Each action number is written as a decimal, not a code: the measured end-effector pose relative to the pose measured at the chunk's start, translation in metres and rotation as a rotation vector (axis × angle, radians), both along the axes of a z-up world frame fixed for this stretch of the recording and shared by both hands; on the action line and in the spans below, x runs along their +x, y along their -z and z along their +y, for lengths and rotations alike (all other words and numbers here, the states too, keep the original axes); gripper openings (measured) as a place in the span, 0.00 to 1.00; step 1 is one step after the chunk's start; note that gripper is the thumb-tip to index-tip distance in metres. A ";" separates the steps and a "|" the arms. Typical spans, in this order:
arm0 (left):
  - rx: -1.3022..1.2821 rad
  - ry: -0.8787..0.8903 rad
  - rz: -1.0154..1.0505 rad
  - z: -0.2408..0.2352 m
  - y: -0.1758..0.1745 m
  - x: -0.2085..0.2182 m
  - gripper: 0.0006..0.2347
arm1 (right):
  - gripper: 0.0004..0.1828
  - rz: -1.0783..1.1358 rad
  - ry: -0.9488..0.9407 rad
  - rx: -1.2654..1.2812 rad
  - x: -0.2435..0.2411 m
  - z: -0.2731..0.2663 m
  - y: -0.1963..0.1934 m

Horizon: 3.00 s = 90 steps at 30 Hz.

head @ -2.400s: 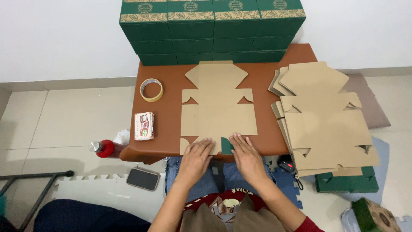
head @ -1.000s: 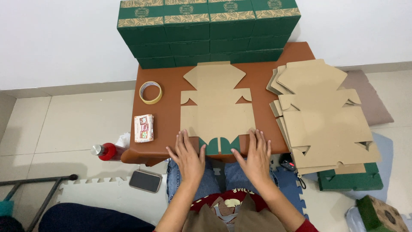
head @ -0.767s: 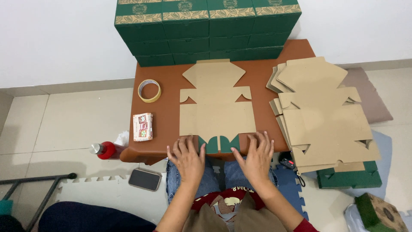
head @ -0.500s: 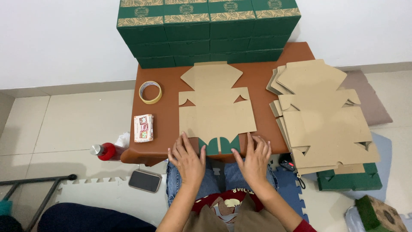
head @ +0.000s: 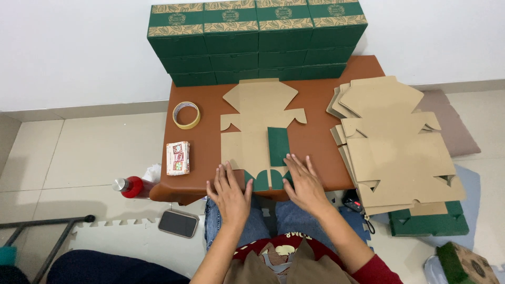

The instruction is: The person assembles flat cardboard pieces into small green boxes by folding the flaps and tucking them into slots. They place a small white packet inside one of the boxes, close the lid, and then continue folding another flat cardboard piece.

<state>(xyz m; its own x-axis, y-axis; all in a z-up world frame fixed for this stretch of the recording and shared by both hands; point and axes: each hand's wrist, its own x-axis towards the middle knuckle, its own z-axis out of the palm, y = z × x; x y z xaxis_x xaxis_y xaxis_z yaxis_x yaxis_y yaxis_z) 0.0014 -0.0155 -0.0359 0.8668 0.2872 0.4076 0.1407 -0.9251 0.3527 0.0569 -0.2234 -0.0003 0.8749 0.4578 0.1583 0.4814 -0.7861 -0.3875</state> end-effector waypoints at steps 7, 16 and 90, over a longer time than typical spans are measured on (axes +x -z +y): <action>-0.140 0.023 0.041 0.004 -0.005 0.005 0.36 | 0.29 0.002 0.056 -0.039 0.039 0.020 0.001; -0.172 0.055 0.139 -0.006 -0.018 0.005 0.35 | 0.32 0.016 0.106 -0.054 0.041 0.025 0.008; -0.243 -0.064 0.197 0.020 -0.008 0.202 0.30 | 0.29 -0.163 0.589 0.094 0.178 0.052 0.033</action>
<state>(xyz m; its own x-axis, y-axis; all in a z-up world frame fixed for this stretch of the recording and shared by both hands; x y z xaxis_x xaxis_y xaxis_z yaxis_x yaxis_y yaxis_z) 0.2031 0.0048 -0.0284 0.8992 0.4124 0.1463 0.2840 -0.8043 0.5219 0.2354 -0.1709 -0.0335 0.9375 -0.1176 0.3274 0.0353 -0.9041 -0.4260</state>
